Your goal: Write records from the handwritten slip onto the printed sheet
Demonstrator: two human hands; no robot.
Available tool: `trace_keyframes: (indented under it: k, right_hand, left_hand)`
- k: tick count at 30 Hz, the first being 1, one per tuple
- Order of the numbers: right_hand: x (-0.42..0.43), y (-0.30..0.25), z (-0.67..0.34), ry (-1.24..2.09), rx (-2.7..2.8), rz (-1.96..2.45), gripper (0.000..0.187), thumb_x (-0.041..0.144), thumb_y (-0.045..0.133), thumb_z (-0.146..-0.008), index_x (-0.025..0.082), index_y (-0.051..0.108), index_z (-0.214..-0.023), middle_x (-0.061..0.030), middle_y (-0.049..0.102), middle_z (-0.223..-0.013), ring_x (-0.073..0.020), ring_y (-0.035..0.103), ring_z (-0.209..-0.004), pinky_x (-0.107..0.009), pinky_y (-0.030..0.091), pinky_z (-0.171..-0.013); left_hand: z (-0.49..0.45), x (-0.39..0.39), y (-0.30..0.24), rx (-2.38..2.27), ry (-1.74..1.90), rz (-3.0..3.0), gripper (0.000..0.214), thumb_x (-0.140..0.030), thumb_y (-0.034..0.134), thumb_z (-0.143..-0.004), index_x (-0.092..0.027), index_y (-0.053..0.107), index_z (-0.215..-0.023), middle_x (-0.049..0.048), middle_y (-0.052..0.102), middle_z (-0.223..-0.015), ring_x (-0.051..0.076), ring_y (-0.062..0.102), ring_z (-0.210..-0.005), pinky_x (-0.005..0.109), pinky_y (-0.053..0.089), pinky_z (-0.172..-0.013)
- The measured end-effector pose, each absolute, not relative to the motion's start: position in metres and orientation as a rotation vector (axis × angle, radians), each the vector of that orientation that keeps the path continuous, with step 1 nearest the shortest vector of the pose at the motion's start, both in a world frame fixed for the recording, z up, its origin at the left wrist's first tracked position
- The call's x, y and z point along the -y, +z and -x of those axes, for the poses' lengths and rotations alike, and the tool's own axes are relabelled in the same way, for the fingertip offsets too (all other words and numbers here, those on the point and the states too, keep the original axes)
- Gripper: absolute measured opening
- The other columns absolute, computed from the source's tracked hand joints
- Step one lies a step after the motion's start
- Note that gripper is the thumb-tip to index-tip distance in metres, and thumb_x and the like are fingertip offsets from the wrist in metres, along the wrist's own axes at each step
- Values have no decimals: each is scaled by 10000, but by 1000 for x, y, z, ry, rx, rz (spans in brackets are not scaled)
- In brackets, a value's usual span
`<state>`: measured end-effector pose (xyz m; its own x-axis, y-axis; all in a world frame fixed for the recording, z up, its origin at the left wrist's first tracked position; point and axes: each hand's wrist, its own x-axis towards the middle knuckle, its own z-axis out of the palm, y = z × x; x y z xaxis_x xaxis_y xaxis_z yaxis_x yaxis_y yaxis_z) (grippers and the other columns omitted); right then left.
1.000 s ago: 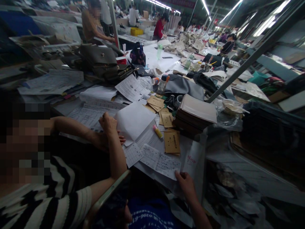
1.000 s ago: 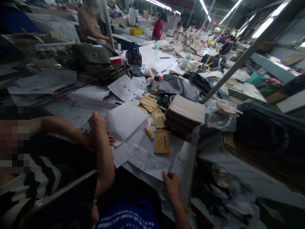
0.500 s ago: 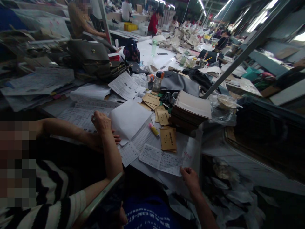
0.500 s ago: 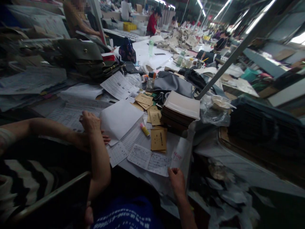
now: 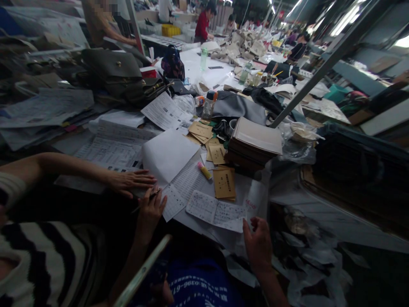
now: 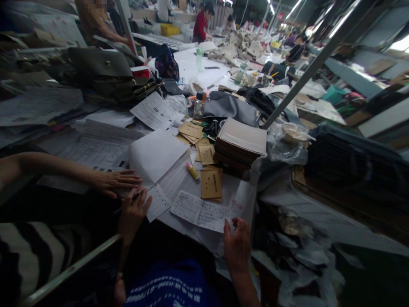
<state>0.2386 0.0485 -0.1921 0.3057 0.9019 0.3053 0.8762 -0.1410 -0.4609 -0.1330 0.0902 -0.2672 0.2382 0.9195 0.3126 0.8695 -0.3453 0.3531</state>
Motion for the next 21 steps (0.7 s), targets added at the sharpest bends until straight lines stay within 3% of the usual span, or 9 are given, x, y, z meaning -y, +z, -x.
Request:
trace_keyframes:
  k: [4, 8, 14, 17, 21]
  right_hand:
    - [-44, -187, -232, -28, 1669, 1946, 468, 641, 290, -976, 233, 415, -784, -28, 495, -720, -201, 508, -681, -324, 411, -690]
    - [-37, -189, -226, 73, 1636, 2027, 492, 658, 228, -977, 247, 374, -748, -6, 480, -641, -187, 500, -595, -309, 367, -614]
    - [-25, -198, -221, 214, 1805, 1993, 588, 586, 103, -1008, 232, 468, -714, -43, 528, -629, -181, 529, -578, -297, 347, -568]
    - [-23, -197, -217, 144, 1897, 1900, 531, 512, 172, -1039, 228, 455, -691, -19, 503, -607, -162, 507, -540, -288, 348, -560]
    - [-26, -195, -208, 55, 1914, 1738, 374, 409, 301, -1051, 216, 460, -773, -7, 524, -678, -157, 539, -595, -274, 403, -594]
  left_hand:
    - [123, -73, -267, -1776, 917, -2275, 689, 67, 401, -808, -330, 497, -1364, 101, 476, -1428, 398, 383, -1340, 738, 273, -1074]
    - [119, -67, -268, -1753, 981, -2202, 648, 36, 388, -851, -357, 511, -1351, 84, 490, -1417, 385, 405, -1330, 720, 242, -1104]
    - [129, -75, -259, -1733, 901, -2249, 790, 119, 290, -784, -404, 503, -1336, 13, 343, -1525, 310, 232, -1430, 686, 148, -1142]
    - [132, -76, -259, -1760, 874, -2264, 823, 134, 290, -767, -423, 480, -1342, -4, 349, -1522, 291, 220, -1436, 680, 183, -1135]
    - [123, -66, -259, -1789, 821, -2294, 781, 94, 346, -819, -427, 406, -1398, 46, 452, -1455, 346, 252, -1416, 735, 251, -1080]
